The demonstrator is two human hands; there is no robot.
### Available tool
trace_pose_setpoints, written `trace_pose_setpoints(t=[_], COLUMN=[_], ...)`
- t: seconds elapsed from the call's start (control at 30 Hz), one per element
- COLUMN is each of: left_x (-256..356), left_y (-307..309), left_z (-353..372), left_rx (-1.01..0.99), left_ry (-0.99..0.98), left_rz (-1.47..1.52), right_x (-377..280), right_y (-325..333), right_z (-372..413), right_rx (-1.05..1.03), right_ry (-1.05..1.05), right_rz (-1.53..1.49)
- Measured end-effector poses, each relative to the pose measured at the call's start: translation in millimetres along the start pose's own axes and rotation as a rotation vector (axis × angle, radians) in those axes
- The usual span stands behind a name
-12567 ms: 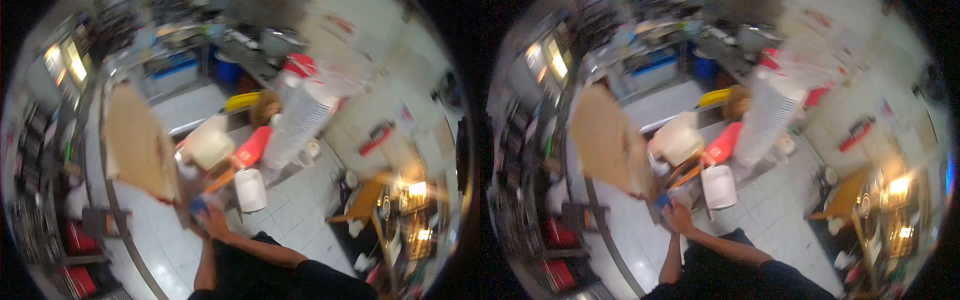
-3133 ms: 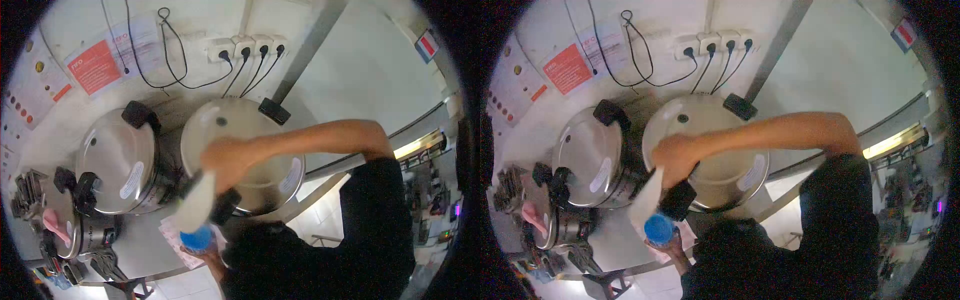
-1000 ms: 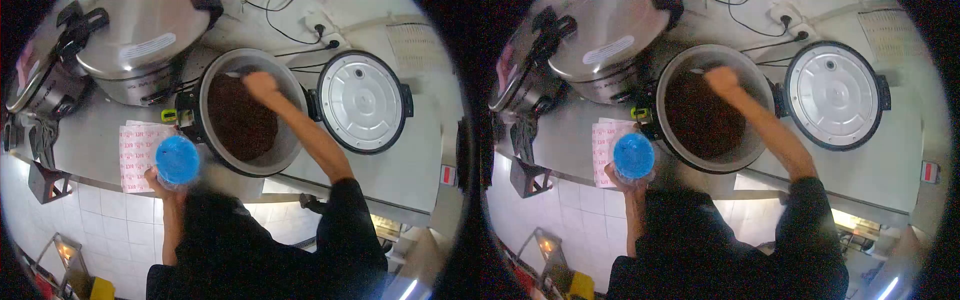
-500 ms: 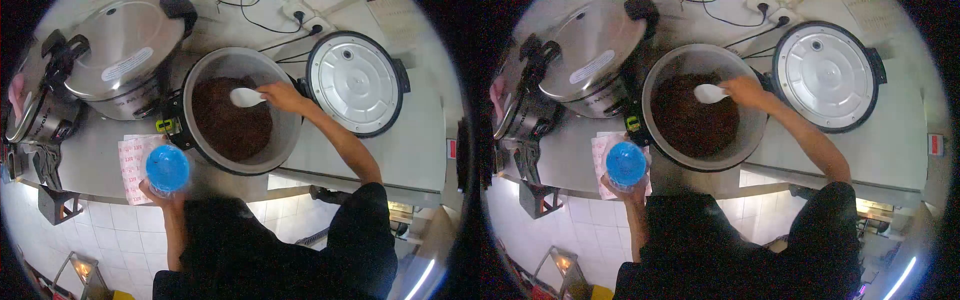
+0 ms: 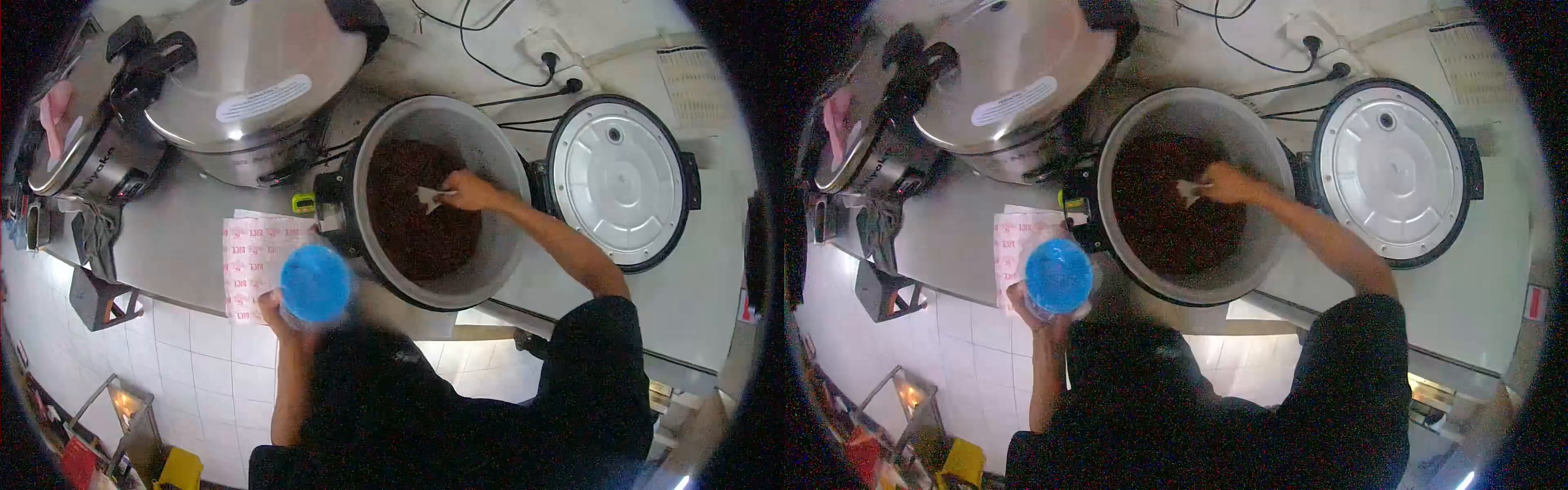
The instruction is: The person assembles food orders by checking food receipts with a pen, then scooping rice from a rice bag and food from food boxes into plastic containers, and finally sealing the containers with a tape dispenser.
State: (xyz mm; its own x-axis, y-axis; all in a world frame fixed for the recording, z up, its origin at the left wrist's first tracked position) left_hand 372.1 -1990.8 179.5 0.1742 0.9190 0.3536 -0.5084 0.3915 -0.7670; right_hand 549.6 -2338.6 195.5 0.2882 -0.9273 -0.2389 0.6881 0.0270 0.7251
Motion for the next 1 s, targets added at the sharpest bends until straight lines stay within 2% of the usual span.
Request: trace_pose_setpoints(t=[0.03,0.1,0.13,0.17,0.27,0.33,0.37,0.43,0.47,0.5,0.57,0.63,0.77,0.83,0.87,1.0], left_x=[-2.0,2.5,3.3,1.0,-0.3,-1.5,-3.5,-2.3,1.4,6.4,7.2,7.8,11.5,9.7,8.0,12.8], left_y=[11.8,13.9,5.9,1.8,14.5,-3.6,-12.5,-13.1,-10.9,-9.2,-4.1,-3.0,4.9,-15.2,-17.0,-28.7], left_z=[-4.9,-5.6,-0.3,4.1,-4.7,1.6,3.4,-1.0,-4.1,-6.0,-6.1,-7.6,-11.5,1.5,1.4,6.3], left_rx=[0.058,0.111,0.093,0.073,0.077,0.053,0.035,0.014,0.000,-0.015,-0.039,-0.057,-0.089,0.048,-0.051,-0.010], left_ry=[-0.043,-0.081,0.001,0.087,0.019,0.093,0.145,0.086,0.018,-0.050,-0.003,0.038,0.024,0.016,0.076,0.045], left_rz=[-0.038,-0.075,-0.097,-0.122,-0.072,-0.041,-0.002,-0.066,-0.117,-0.169,-0.165,-0.161,-0.219,-0.221,-0.228,-0.254], right_x=[-0.4,14.6,8.7,-5.2,-40.2,-47.5,-39.8,-52.6,-51.3,-51.4,-49.7,-51.2,-59.7,-57.3,-54.6,-32.0], right_y=[-14.4,-38.0,-34.4,-29.2,-12.8,-11.0,-20.0,-24.5,-25.0,-30.4,-37.1,-40.3,-33.7,-25.7,-19.1,5.0], right_z=[-10.7,-31.7,-26.6,-19.7,-2.6,5.2,6.1,5.9,4.7,-0.3,0.5,3.3,14.9,20.2,23.6,41.8], right_rx=[0.004,0.236,0.226,0.223,0.166,0.130,0.138,0.354,0.366,0.307,0.258,0.268,0.275,0.316,0.318,0.167], right_ry=[-0.002,-0.052,-0.146,-0.149,-0.130,-0.304,-0.314,-0.002,-0.008,-0.019,-0.034,-0.005,-0.058,-0.101,-0.089,-0.095], right_rz=[-0.003,-0.071,-0.160,-0.161,-0.241,-0.090,-0.100,0.069,0.060,0.125,0.181,0.011,-0.054,-0.052,-0.052,-0.195])
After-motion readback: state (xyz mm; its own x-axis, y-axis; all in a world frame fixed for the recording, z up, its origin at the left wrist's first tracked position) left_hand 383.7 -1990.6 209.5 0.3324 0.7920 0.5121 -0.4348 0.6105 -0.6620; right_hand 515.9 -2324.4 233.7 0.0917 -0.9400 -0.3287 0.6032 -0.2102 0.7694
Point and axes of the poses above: each hand's wrist, its own z-axis away from the middle knuckle, its own y-axis out of the back of the hand, x = y × z, the point moved 7 cm from there along -z, towards the middle knuckle, and after that the axes turned 4 degrees about -y, right-handed, at the moved point
